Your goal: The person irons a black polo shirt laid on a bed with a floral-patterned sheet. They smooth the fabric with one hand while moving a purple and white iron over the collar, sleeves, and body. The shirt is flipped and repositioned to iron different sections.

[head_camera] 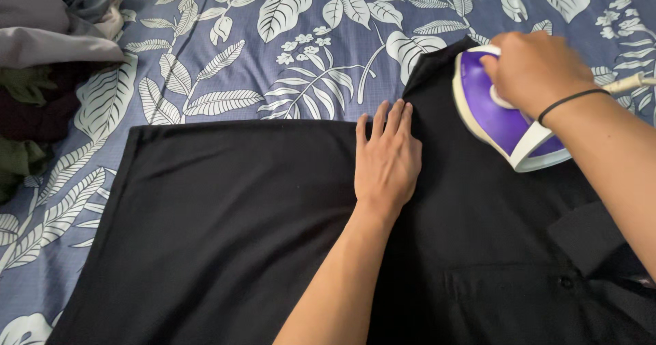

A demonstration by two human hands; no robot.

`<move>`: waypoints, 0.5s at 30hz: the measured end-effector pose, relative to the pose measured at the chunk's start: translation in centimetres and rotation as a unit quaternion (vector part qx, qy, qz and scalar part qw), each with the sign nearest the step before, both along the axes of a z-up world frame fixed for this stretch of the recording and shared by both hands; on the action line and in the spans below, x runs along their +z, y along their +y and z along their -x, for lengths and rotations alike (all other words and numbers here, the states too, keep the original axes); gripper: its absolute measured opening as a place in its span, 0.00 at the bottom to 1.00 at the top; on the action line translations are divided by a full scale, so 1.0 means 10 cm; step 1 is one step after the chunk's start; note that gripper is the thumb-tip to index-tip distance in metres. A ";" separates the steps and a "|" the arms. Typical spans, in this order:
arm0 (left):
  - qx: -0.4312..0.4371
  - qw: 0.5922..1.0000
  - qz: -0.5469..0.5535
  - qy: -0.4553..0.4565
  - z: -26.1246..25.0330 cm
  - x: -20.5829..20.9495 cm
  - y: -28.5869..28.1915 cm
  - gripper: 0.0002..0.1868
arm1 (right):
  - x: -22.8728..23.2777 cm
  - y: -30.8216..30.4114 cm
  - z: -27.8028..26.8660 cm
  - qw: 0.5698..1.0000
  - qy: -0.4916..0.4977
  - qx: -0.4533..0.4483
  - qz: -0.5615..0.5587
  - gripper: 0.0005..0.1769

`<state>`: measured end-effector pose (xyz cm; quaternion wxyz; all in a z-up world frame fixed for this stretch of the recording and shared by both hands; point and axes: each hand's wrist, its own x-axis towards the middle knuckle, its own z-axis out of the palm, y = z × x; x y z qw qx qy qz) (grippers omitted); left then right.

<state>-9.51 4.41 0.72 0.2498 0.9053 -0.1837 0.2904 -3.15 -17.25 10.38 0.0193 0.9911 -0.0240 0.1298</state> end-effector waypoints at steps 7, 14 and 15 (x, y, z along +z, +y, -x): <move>-0.003 1.000 0.011 -0.001 -0.01 0.03 0.00 0.27 | -0.01 -0.26 -0.18 0.995 0.058 0.017 -0.078 0.20; -0.005 1.000 -0.010 -0.006 -0.07 0.02 -0.04 0.28 | 0.20 0.04 0.32 0.978 0.129 0.052 -0.153 0.18; -0.003 1.000 -0.025 -0.012 -0.08 0.01 -0.04 0.29 | 0.24 0.09 0.41 0.978 0.128 0.063 -0.154 0.18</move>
